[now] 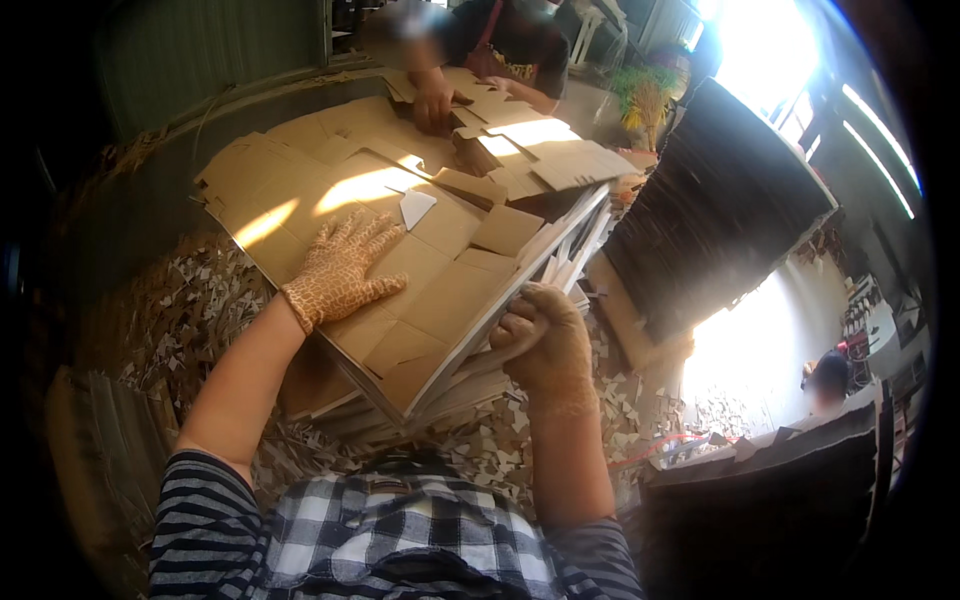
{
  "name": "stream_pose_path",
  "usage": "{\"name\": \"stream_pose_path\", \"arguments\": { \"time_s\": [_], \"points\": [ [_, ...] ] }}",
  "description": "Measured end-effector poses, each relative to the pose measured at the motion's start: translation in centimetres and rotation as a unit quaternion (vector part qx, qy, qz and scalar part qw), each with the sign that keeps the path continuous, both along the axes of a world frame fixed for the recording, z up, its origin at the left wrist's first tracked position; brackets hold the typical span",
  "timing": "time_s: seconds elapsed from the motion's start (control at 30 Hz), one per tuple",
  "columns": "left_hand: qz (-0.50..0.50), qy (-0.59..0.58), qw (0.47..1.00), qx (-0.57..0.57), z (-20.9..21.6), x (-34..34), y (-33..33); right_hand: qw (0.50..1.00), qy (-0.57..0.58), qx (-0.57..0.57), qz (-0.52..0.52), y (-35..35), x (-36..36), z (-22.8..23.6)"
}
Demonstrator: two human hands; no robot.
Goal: The person picks up flat cardboard pieces from a pile and stacks them onto a growing stack on a table. They wear gloves and handle the cardboard by hand, occasionally adjusting the stack to keep it aligned. Another person works nearby at the same table.
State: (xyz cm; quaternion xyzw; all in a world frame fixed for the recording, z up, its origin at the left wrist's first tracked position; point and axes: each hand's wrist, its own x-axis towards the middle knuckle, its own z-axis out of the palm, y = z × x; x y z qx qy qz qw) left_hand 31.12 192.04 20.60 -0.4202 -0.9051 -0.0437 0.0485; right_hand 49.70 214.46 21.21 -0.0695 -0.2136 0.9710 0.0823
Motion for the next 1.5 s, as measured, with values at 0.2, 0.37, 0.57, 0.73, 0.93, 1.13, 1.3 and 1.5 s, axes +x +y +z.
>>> {"name": "stream_pose_path", "arguments": {
  "time_s": [0.2,0.37,0.57,0.73,0.93,1.13,1.3,1.5],
  "points": [
    [0.004,0.021,1.000,-0.005,-0.7,-0.8,-0.1,0.938,0.242,0.214,-0.124,-5.2,5.1,6.6],
    [0.002,0.032,0.999,-0.003,-0.1,-1.0,-1.0,0.980,-0.051,0.176,-0.078,-2.2,9.6,-1.8],
    [-0.018,0.012,1.000,0.019,-0.6,-0.8,0.4,0.702,-0.413,0.572,0.101,-5.1,19.9,-20.8],
    [0.004,0.008,1.000,0.001,-0.3,-0.7,-0.8,0.378,-0.173,0.879,-0.234,-9.2,11.6,-7.9],
    [0.007,0.015,1.000,0.015,-0.3,-0.4,0.0,0.174,0.065,0.940,-0.286,-9.2,4.4,-4.7],
    [0.021,0.019,1.000,-0.007,0.3,0.0,-0.4,0.185,0.078,0.966,-0.161,-9.3,3.5,-2.3],
    [0.009,0.020,1.000,0.014,0.2,0.1,-0.1,0.253,0.106,0.945,-0.180,-8.9,4.2,-2.7],
    [0.016,0.021,0.999,0.018,0.2,-0.1,0.1,0.343,0.041,0.934,-0.090,-8.6,4.2,-2.4]
  ]
}}
